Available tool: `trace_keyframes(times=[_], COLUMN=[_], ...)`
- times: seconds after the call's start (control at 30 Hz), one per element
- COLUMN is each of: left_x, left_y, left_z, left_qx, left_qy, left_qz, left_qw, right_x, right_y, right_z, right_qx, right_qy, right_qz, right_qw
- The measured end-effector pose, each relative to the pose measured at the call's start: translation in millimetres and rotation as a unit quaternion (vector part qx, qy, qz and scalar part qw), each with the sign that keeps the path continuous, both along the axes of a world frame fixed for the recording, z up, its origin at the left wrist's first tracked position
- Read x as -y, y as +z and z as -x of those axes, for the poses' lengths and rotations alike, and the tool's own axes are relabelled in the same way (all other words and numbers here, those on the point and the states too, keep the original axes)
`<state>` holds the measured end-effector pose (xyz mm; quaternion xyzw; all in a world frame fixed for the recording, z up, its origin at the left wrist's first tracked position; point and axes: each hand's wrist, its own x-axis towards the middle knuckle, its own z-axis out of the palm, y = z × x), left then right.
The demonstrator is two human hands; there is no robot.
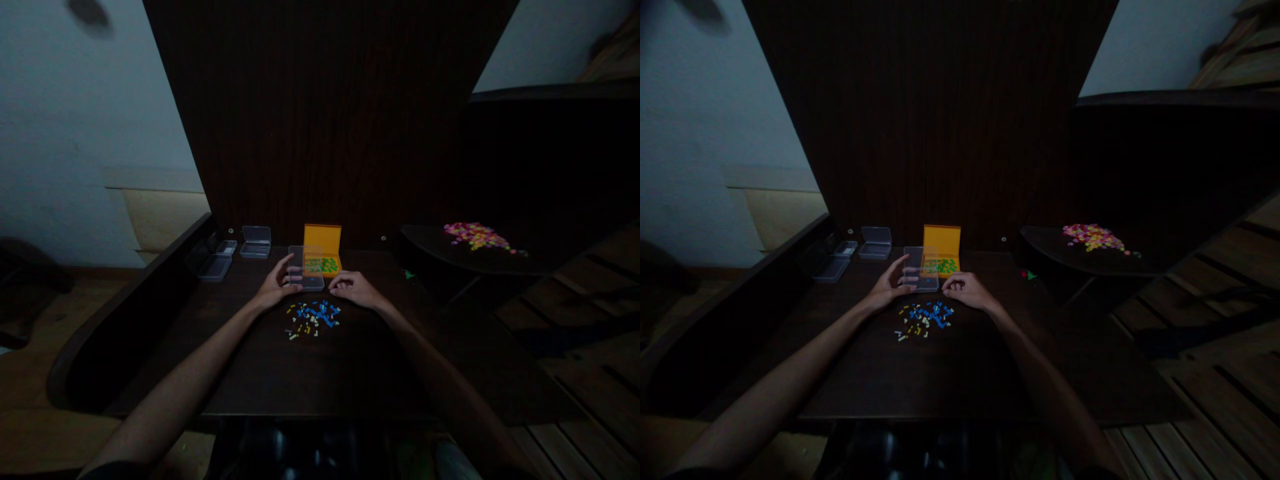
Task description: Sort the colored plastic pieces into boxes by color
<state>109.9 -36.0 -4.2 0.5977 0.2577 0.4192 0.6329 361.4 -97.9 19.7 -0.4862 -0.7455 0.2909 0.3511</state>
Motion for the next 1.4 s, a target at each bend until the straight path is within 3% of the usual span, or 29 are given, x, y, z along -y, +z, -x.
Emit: trace_keyframes(times=[0.23, 0.73, 1.07, 1.4], left_x=[1.5, 0.5, 2.7, 2.5], left_y=[1.1, 2.1, 4.2, 3.8], left_z=[1.5, 1.3, 1.7, 1.5], left_qx=[0.008, 0.002, 0.007, 0.006], left_qy=[0.004, 0.001, -0.001, -0.002], left_qz=[-0.007, -0.003, -0.005, -0.005], left_qw=[1.000, 1.000, 1.000, 1.000], right_x=[8.1, 7.9, 8.2, 10.3], right_y=[-6.0, -7.7, -3.6, 0.4], right_z=[2.0, 0.0, -2.9, -2.2], right_qx=[0.062, 0.078, 0.091, 0.098], right_qy=[0.071, 0.083, 0.118, 0.108], right_qz=[-0.027, -0.046, -0.030, -0.009], right_qw=[0.995, 0.992, 0.988, 0.989])
